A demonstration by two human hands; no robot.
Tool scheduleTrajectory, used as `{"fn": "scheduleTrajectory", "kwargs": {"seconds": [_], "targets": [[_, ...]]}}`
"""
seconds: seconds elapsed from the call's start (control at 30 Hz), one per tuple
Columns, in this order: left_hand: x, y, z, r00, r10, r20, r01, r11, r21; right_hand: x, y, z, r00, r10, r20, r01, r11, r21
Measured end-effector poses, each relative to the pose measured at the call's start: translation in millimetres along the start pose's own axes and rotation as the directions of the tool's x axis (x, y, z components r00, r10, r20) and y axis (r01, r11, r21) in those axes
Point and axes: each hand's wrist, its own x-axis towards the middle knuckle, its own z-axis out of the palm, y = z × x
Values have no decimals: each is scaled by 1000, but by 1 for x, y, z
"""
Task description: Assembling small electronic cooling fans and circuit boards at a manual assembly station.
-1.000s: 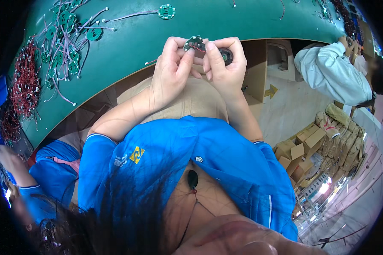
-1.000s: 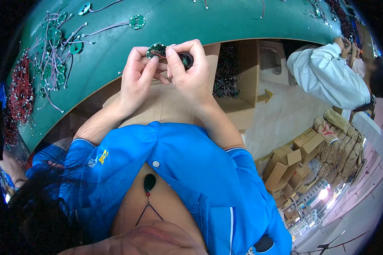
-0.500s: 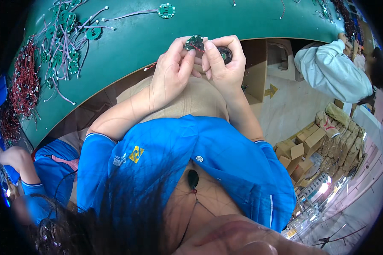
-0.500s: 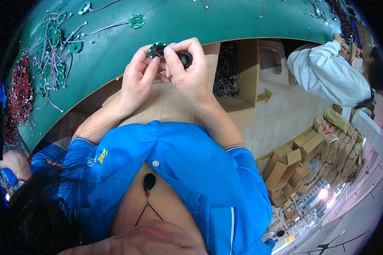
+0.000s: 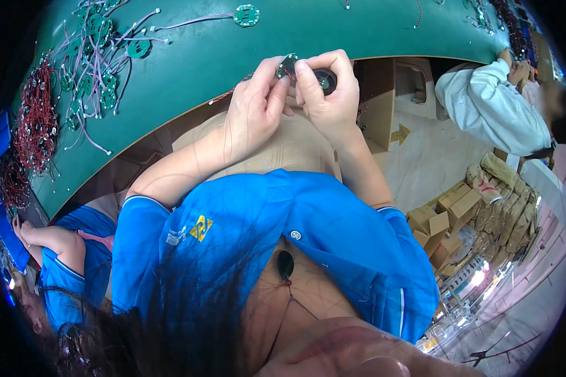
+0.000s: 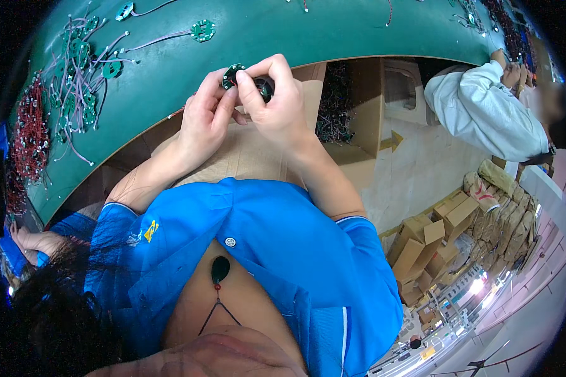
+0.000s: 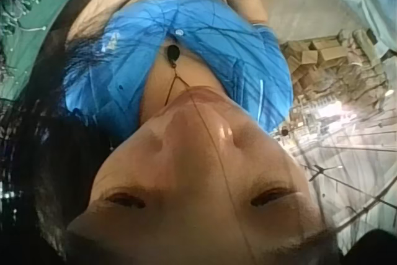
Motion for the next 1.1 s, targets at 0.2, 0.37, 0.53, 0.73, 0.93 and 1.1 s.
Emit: {"fn": "scheduleTrajectory", "kwargs": {"seconds": [0.2,0.37,0.53,0.73,0.93,1.1], "targets": [[-2,0,3,994,78,-75,-74,996,51,-3,2,11,996,-77,-38,76,997,-27],[-4,1,4,993,49,-106,-43,997,58,0,9,10,987,-157,-36,151,979,-135],[-6,0,-3,998,-62,-14,61,997,-46,11,-10,-5,996,4,89,14,980,-197],[0,0,-8,991,-105,-86,80,964,-252,8,-14,-11,976,60,209,-72,996,50],[2,4,-15,998,61,-24,-57,988,145,3,10,-22,979,49,200,-3,975,-223],[5,4,-18,983,164,79,-179,947,267,-2,18,-22,984,-19,179,33,996,-78]]}}
